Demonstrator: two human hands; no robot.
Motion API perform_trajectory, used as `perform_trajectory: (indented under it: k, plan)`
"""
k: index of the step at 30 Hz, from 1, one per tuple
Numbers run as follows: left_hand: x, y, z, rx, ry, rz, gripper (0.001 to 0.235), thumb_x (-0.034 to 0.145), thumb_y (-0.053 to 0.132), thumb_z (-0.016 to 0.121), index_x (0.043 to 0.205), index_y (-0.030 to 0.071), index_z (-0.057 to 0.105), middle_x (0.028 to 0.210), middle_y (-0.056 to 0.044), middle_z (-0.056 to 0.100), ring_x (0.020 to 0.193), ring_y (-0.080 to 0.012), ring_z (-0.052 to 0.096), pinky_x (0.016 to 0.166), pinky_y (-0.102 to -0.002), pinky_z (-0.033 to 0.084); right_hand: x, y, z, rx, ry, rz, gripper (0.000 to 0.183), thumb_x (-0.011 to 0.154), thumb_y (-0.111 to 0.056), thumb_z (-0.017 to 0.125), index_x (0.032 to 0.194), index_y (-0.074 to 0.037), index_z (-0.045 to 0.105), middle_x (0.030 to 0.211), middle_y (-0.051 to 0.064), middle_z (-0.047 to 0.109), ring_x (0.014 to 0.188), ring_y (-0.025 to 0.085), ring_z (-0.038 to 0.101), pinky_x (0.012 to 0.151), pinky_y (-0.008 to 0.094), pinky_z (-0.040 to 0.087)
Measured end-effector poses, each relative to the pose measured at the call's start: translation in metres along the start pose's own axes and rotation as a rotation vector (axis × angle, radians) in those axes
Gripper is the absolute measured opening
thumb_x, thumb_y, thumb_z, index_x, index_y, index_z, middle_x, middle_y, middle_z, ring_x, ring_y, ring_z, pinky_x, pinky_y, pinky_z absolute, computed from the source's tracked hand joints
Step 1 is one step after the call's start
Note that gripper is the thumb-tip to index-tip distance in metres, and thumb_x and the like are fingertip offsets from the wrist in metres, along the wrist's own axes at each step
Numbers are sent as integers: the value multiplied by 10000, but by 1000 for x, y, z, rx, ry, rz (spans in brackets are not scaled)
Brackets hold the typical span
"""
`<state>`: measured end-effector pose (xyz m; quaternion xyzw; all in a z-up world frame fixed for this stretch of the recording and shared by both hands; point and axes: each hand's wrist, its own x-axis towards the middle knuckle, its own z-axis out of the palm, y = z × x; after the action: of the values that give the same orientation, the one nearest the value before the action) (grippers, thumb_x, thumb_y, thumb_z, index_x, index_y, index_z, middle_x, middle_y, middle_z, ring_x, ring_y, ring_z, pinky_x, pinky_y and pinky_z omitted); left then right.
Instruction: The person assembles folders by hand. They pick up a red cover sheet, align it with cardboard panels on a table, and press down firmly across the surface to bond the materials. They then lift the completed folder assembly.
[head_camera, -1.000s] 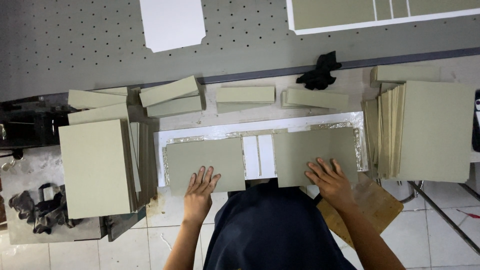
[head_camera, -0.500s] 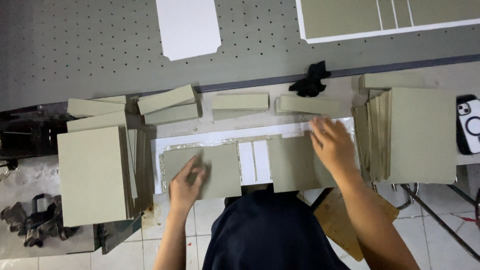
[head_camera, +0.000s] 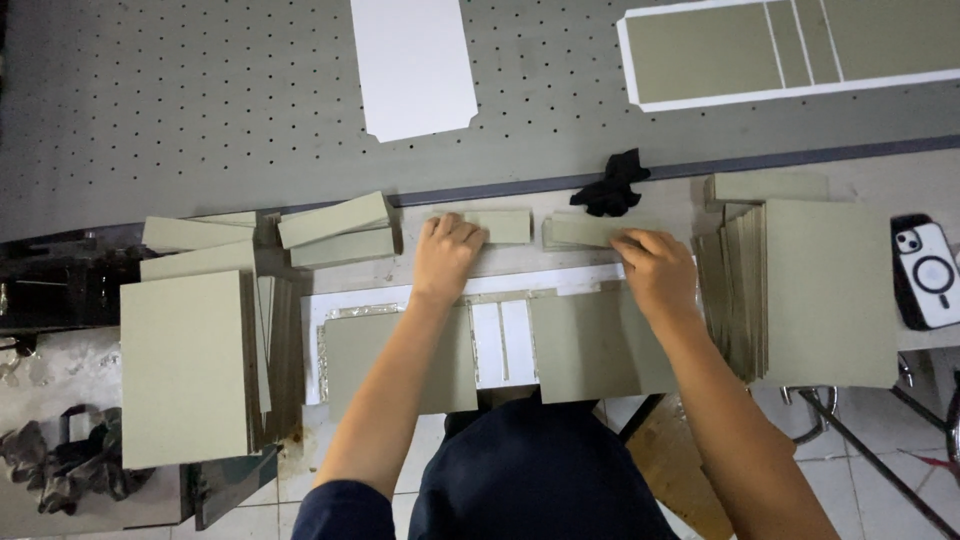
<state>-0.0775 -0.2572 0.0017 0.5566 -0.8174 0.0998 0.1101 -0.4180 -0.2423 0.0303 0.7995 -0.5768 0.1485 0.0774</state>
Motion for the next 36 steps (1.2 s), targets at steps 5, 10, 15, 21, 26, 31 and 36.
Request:
perform_trajectory:
  k: [5, 10, 15, 21, 26, 31, 36]
  plan:
    - [-6, -2, -32, -95, 135, 59, 175, 882, 69, 757, 1023, 173, 775, 990, 1, 747, 1036, -201, 655, 919, -364, 504, -2, -9, -22, 38, 138, 7, 242, 900, -85, 811, 1080, -245, 793, 1115, -44, 734, 1057, 179, 710, 897, 342, 583]
    - [-51, 35, -121, -590, 128, -444, 135, 956, 39, 697, 1077, 56, 754, 964, -134, 761, 926, -290, 732, 791, -392, 590, -50, -64, -63, 561, 90, 187, 311, 939, -50, 750, 1248, -51, 712, 1041, 148, 743, 940, 295, 722, 781, 394, 589]
    - [-139, 83, -92, -955, -158, -761, 402, 863, 12, 764, 1257, 27, 684, 946, -197, 769, 921, -358, 754, 795, -459, 614, -101, -129, -53, 760, -340, 314, 271, 904, -161, 760, 1169, -104, 758, 898, 146, 776, 843, 330, 747, 715, 412, 585]
    - [-157, 103, -66, -975, -236, -803, 439, 871, 45, 779, 1302, 63, 697, 960, -190, 770, 938, -344, 752, 816, -429, 611, -136, -147, 10, 834, -555, 450, 180, 939, -198, 747, 999, -33, 784, 851, 168, 761, 779, 309, 722, 619, 371, 513]
    - [-157, 104, -40, -891, -296, -751, 436, 927, 69, 722, 1360, 92, 672, 1009, -201, 758, 950, -351, 750, 807, -431, 622, -137, -152, 37, 860, -580, 490, 180, 957, -153, 724, 944, 25, 753, 861, 212, 742, 780, 342, 700, 612, 371, 486]
    - [-162, 108, -11, -704, -417, -745, 431, 953, 129, 692, 1381, 160, 662, 1081, -210, 744, 969, -366, 762, 784, -436, 647, -182, -152, 124, 784, -653, 611, 231, 961, -231, 727, 918, -7, 770, 869, 196, 751, 811, 328, 717, 603, 364, 501]
    - [-154, 106, -13, -666, -483, -779, 431, 959, 140, 682, 1389, 149, 656, 1131, -220, 724, 1000, -385, 754, 798, -456, 646, -174, -155, 115, 781, -675, 661, 243, 960, -260, 727, 953, -24, 785, 910, 189, 765, 877, 329, 733, 616, 359, 521]
